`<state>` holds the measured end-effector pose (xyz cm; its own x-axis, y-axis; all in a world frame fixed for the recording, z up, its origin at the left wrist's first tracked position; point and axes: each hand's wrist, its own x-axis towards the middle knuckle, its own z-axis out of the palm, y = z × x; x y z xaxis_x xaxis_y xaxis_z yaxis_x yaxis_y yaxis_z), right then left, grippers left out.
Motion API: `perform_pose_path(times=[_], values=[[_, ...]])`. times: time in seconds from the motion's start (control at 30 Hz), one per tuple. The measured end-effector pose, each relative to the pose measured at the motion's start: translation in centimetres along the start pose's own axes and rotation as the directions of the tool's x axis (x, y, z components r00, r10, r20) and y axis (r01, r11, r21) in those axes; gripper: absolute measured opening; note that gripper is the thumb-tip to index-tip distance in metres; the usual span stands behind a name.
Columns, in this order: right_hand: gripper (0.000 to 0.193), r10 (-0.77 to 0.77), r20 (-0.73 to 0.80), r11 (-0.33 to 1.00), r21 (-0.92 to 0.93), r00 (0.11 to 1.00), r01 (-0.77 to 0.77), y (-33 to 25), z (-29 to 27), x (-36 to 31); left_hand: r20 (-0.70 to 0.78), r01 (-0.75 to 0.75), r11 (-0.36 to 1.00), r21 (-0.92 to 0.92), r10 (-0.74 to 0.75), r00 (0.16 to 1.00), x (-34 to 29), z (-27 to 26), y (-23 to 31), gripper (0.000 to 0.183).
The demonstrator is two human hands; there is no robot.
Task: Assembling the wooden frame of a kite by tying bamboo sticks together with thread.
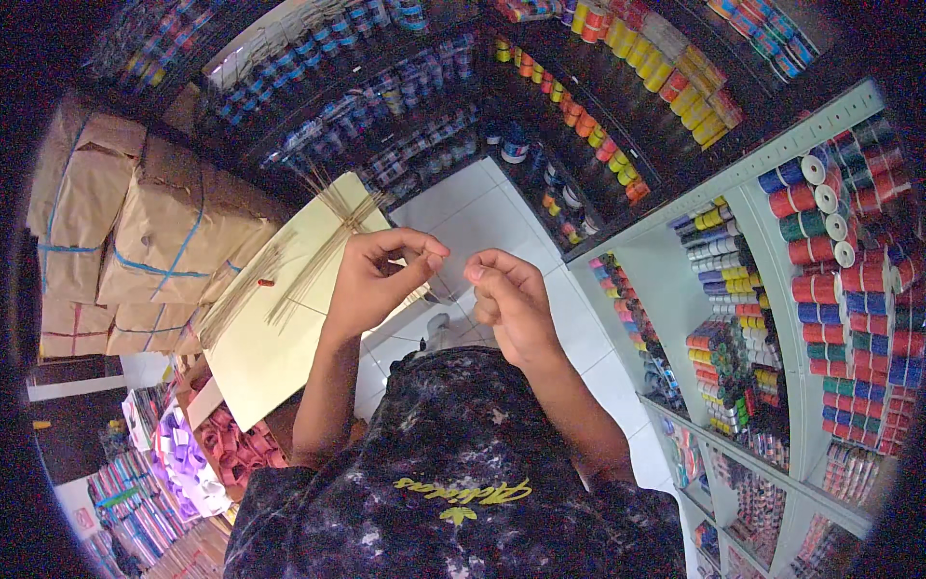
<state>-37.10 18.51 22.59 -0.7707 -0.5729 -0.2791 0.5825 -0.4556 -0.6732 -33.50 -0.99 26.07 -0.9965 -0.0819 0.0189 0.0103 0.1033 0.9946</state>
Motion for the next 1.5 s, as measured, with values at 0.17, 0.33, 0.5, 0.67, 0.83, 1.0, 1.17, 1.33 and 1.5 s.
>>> perform_pose_path(times=[0.17,0.33,0.5,0.67,0.83,1.0,1.17,1.33,1.5], values=[[0.007,-0.013,-0.01,0.999,-0.03,1.0,0.012,0.0,0.1,-0.1,-0.01,-0.036,0.999,-0.016,0.036,0.999,0.1,0.0,-0.5,0.01],[0.006,-0.061,-0.043,0.977,-0.206,0.997,0.051,0.0,0.4,-0.4,0.031,-0.005,0.999,-0.05,0.007,0.999,0.2,-0.3,-0.6,0.011],[0.007,-0.207,-0.065,0.886,-0.436,0.976,0.159,0.4,0.5,0.3,0.081,0.006,0.998,-0.07,0.0,0.997,0.1,-0.3,-0.6,0.01],[0.007,-0.311,-0.088,0.803,-0.558,0.946,0.212,0.7,0.2,0.5,0.098,0.04,0.997,-0.071,-0.033,0.995,0.1,-0.6,-0.2,0.009],[0.009,-0.414,-0.061,0.713,-0.642,0.908,0.281,0.8,0.3,0.5,0.072,0.044,0.995,-0.086,-0.038,0.997,0.2,-0.8,-0.4,0.009],[0.01,-0.36,-0.122,0.788,-0.57,0.925,0.231,1.0,0.4,0.7,0.055,0.055,0.996,-0.074,-0.051,0.997,0.1,-0.4,-0.2,0.009],[0.01,-0.268,-0.125,0.851,-0.495,0.955,0.174,0.8,0.7,0.5,0.053,0.057,0.997,-0.06,-0.053,0.997,0.1,-0.3,-0.6,0.009],[0.012,-0.225,-0.104,0.869,-0.472,0.969,0.15,0.7,0.9,0.4,0.078,0.058,0.997,-0.046,-0.054,0.996,0.0,-0.3,-0.4,0.01],[0.013,-0.212,-0.093,0.896,-0.417,0.973,0.156,0.7,1.1,0.4,0.042,-0.014,0.997,-0.07,0.017,0.999,-0.1,0.3,-0.9,0.009]])
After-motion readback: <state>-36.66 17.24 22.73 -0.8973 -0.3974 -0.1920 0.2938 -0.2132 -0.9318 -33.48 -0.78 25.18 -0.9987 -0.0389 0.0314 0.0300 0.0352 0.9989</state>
